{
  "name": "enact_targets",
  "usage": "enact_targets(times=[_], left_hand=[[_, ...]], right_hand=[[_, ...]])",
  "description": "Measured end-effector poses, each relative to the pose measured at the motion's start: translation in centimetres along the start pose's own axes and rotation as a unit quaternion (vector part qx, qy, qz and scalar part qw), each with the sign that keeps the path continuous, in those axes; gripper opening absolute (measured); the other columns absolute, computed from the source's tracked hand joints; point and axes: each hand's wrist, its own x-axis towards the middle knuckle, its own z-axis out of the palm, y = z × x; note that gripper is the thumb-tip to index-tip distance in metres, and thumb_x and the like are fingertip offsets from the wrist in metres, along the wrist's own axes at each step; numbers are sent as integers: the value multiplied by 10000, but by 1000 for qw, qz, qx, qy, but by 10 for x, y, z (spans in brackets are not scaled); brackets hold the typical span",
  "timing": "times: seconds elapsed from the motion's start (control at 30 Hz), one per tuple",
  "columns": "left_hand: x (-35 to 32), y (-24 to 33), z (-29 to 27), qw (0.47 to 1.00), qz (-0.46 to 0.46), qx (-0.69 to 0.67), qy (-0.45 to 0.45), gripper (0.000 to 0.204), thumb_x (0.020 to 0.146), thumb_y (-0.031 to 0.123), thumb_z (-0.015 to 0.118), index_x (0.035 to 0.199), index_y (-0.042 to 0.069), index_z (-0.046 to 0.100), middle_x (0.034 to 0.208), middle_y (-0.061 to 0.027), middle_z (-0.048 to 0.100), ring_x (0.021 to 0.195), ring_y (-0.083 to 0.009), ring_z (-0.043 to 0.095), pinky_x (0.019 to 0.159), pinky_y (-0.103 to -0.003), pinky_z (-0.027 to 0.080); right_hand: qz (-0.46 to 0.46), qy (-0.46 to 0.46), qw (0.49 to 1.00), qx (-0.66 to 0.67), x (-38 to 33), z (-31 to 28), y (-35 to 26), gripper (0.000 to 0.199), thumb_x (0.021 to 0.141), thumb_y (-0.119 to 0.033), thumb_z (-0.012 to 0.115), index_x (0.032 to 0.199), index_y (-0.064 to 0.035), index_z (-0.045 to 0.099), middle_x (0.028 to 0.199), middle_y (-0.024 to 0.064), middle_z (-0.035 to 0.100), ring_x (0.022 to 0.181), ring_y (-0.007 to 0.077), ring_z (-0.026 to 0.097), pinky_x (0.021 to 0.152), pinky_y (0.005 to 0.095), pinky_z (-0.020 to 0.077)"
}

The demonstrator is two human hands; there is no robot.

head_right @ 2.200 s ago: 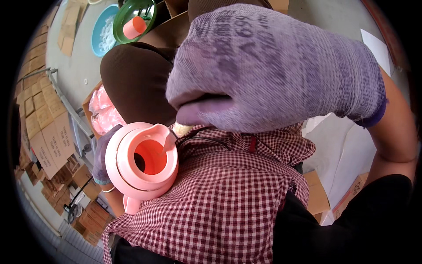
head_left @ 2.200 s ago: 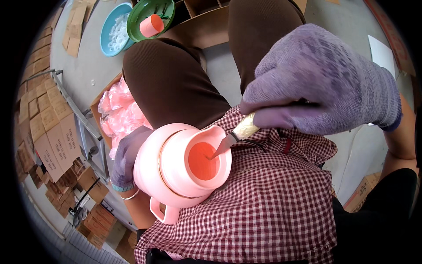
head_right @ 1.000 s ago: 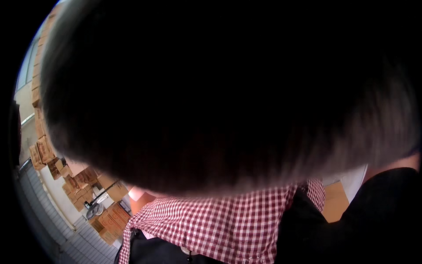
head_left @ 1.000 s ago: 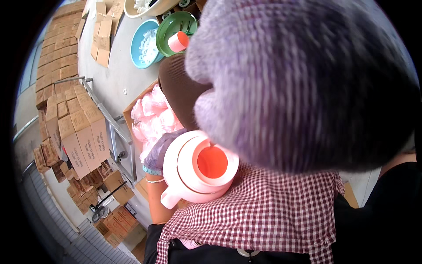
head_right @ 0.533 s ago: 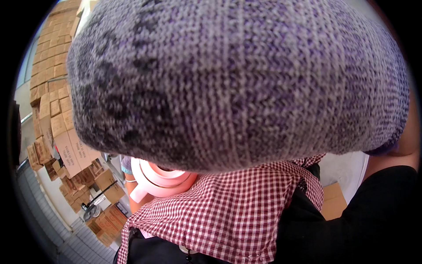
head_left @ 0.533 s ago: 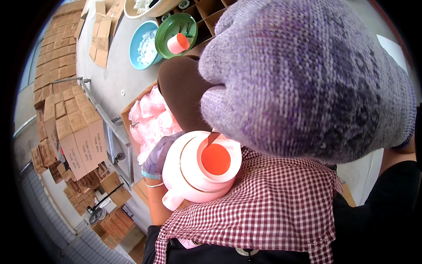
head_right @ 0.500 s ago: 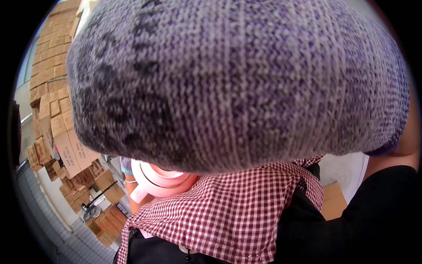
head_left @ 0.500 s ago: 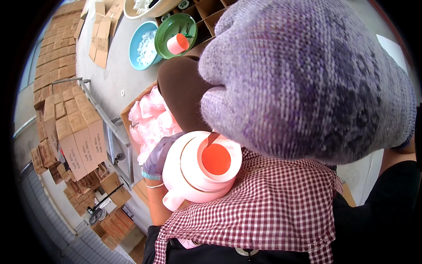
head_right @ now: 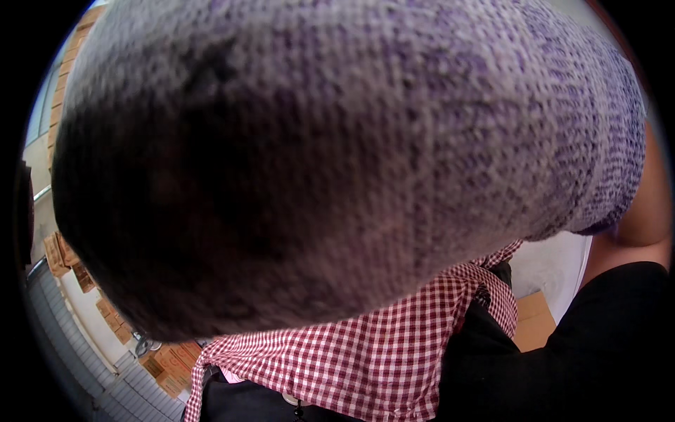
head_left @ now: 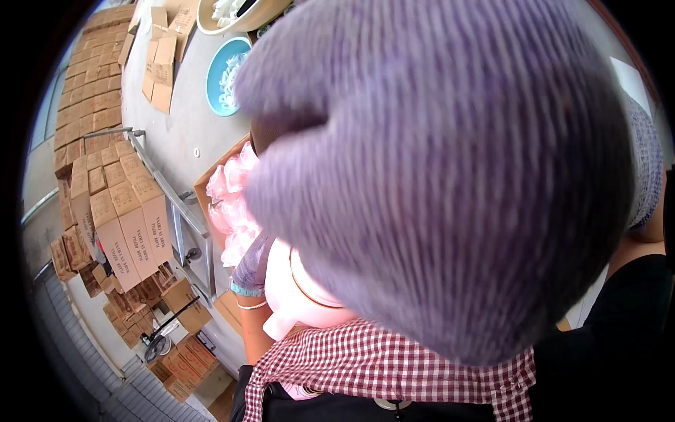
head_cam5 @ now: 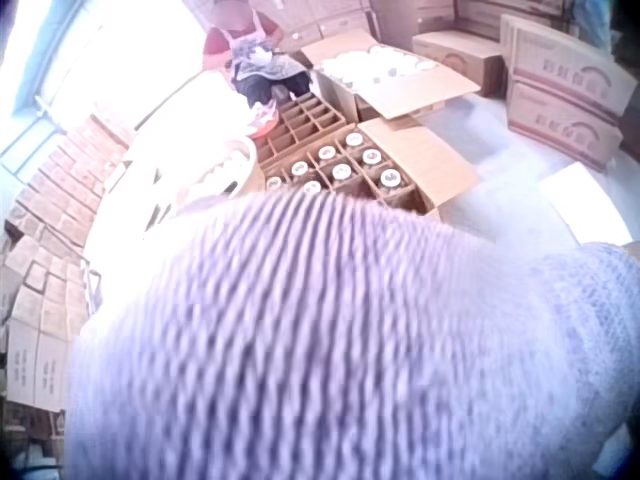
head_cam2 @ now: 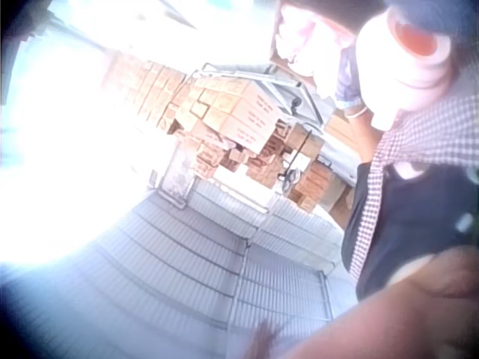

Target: The person assembles pink kettles by inserting a metal mesh filter into the body, screwing on the lid, and placing the completed unit into a plastic bag. The person repeats this process for multiple units, handling components from nearby bowls and boxes.

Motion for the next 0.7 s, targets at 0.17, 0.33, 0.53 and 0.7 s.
enact_targets(times=[0.17,0.33,0.53,0.7], left_hand=[[4,-3,3,1000,0,-2,2,333,988,183,520,1151,-62,677,1040,-125,718,973,-224,665,885,-339,538],[4,-4,4,1000,-6,-10,8,343,992,191,513,1153,-66,674,1035,-124,718,966,-219,664,884,-339,537],[2,-10,-1,999,-13,-36,9,355,997,200,504,1156,-71,670,1030,-123,718,959,-213,663,882,-338,536],[-39,-38,-1,985,-100,-116,75,365,1002,208,497,1158,-75,667,1025,-122,718,953,-208,662,881,-338,535]], right_hand=[[-13,-7,1000,-16,-1,-5,3,172,698,-160,791,835,-86,717,668,25,611,571,151,604,546,331,530],[-48,-20,998,-39,-1,-17,6,173,684,-148,795,824,-87,714,668,23,608,570,150,602,545,331,532],[-114,-36,992,47,2,-27,18,177,673,-134,806,803,-98,691,663,6,570,610,151,606,529,325,510],[-27,-166,939,300,34,-5,81,137,817,-181,779,895,-71,755,699,6,624,642,144,621,523,293,460]])
